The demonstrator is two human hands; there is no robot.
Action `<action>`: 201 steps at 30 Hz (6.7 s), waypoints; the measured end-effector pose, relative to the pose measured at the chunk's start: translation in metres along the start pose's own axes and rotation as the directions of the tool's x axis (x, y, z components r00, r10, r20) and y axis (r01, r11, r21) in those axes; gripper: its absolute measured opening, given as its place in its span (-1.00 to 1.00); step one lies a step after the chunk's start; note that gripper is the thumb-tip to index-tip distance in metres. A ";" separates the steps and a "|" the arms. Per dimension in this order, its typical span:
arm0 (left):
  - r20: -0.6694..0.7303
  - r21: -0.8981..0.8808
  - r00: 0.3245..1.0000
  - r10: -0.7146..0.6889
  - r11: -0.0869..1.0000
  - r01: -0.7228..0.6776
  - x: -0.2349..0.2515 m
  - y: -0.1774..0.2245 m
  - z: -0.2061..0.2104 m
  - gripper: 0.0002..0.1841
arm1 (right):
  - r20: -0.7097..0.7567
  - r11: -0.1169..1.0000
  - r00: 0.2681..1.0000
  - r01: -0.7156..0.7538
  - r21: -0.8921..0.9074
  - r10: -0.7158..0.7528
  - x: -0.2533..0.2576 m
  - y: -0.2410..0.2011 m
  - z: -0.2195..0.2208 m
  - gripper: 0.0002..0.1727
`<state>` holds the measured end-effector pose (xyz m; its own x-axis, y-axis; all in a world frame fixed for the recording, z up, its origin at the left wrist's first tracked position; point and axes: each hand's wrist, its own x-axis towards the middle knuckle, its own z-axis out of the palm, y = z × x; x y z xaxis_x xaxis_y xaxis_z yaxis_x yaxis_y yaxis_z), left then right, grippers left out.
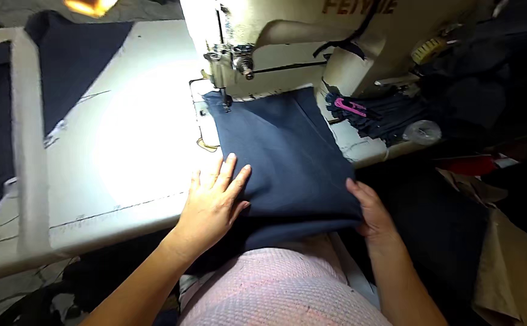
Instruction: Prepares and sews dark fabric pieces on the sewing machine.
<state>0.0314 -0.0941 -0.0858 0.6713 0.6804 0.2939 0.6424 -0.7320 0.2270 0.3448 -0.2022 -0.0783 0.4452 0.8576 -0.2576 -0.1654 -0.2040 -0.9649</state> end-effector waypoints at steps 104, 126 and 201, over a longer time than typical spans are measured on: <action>0.102 -0.058 0.991 0.082 0.995 -0.076 0.105 -0.119 -0.036 -0.51 | 0.906 0.105 0.171 0.984 -0.141 -0.388 0.211 -0.061 0.163 -0.61; 0.127 -0.201 0.964 0.232 0.958 -0.205 0.131 -0.145 -0.036 -0.50 | 0.781 0.032 0.567 0.814 -0.580 -0.262 0.121 -0.075 0.209 -0.50; 0.222 0.356 0.773 -0.594 0.787 0.503 0.108 -0.089 -0.069 -0.28 | 0.123 0.024 0.969 0.120 -0.992 0.213 0.196 -0.152 0.219 -0.56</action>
<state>0.0213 0.0423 -0.0105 0.2192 0.9690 -0.1139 0.9752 -0.2211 -0.0043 0.2645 0.0999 0.0286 0.2886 0.8458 -0.4487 0.9230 -0.3703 -0.1043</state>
